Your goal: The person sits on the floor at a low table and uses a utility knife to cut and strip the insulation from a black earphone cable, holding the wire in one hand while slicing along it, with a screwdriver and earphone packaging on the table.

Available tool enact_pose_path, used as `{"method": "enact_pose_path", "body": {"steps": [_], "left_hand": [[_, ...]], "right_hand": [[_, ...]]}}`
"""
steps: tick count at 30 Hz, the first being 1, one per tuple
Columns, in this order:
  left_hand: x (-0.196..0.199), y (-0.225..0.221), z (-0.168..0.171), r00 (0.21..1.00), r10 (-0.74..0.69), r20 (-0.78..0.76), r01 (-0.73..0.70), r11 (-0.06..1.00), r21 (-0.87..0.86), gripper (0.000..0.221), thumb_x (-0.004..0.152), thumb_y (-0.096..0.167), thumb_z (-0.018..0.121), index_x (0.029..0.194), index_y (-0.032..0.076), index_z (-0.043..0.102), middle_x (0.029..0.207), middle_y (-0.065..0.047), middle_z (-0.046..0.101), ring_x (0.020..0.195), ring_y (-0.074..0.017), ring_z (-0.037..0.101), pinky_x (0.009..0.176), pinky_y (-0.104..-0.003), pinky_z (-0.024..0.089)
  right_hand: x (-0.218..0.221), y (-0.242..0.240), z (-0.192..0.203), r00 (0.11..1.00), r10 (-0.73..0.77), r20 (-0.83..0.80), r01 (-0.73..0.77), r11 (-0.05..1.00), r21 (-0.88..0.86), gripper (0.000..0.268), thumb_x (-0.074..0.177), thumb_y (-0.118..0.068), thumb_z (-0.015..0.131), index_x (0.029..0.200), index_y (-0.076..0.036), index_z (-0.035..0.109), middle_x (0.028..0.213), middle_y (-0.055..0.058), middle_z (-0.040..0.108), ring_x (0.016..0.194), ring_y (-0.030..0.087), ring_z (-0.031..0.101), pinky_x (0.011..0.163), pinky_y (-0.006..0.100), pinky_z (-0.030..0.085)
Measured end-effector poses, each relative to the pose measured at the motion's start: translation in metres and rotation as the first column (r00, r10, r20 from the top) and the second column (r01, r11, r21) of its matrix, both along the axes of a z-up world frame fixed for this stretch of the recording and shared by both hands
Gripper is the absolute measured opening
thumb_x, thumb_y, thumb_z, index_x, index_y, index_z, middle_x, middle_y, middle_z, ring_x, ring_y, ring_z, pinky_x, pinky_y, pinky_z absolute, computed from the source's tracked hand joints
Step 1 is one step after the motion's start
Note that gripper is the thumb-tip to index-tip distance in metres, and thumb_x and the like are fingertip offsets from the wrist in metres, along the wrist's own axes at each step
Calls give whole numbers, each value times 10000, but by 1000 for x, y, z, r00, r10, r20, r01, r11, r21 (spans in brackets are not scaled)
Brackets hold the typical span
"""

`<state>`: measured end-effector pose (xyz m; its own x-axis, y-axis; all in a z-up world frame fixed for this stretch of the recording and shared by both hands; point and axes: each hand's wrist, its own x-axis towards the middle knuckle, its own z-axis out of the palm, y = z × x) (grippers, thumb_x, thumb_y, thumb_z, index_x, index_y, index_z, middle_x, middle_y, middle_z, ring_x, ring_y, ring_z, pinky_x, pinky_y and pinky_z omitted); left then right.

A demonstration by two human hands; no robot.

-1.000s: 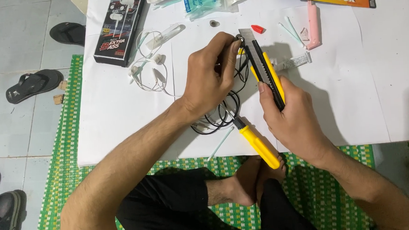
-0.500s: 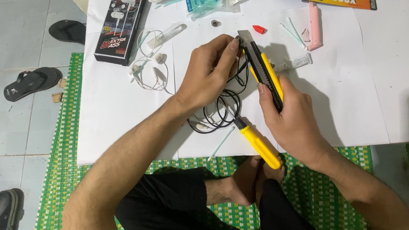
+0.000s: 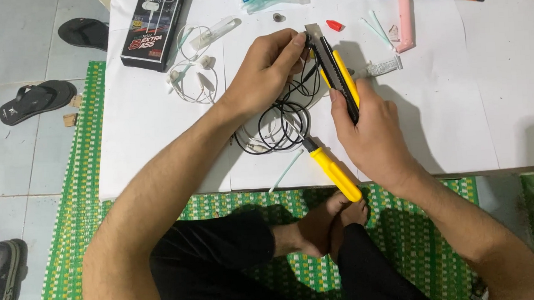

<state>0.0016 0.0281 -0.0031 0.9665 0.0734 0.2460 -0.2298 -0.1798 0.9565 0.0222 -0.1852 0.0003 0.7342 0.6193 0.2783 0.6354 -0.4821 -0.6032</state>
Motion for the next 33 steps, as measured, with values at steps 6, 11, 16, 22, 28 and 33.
{"method": "enact_pose_path", "body": {"steps": [6,11,16,22,28,33], "left_hand": [[1,1,-1,1000,-15,-11,15,999,-46,324,1075,306,412,889,94,573,679,46,480,541,-42,377,453,-201,305],[0,4,-4,999,16,-40,-18,999,-50,322,1060,302,455,882,81,607,667,46,491,510,-26,385,416,-186,321],[2,4,-5,996,30,-83,-33,999,-37,306,1068,280,444,876,88,586,662,53,472,511,-27,376,420,-189,327],[4,5,-12,999,37,14,-37,999,-15,299,1056,257,449,899,64,615,692,31,517,556,-42,413,450,-192,332],[6,4,-15,987,125,104,-141,976,164,320,1042,236,450,873,52,649,662,13,566,512,-48,472,434,-196,412],[6,2,-17,983,138,118,-157,973,171,318,1041,255,454,894,48,646,687,9,586,566,-54,503,490,-212,449]], "right_hand": [[3,-1,-6,999,-16,45,17,1000,-24,211,1103,-145,559,981,27,551,701,136,593,550,326,558,630,493,448],[6,1,-5,999,31,37,-28,998,-64,199,1120,-145,529,1005,16,534,704,85,548,567,267,529,688,452,444],[9,3,-6,999,28,38,-24,996,-82,228,1125,-156,533,979,19,533,684,95,560,553,281,534,655,469,454],[10,3,-4,998,46,35,-45,998,-37,248,1127,-120,542,916,11,531,622,64,506,497,220,493,518,408,417],[11,3,-3,997,57,43,-57,998,-16,257,1122,-93,552,893,22,535,628,70,516,498,209,480,489,394,400],[-4,7,28,876,-45,-481,55,999,5,261,1136,-207,433,935,-44,465,546,19,447,373,133,424,306,316,327]]}}
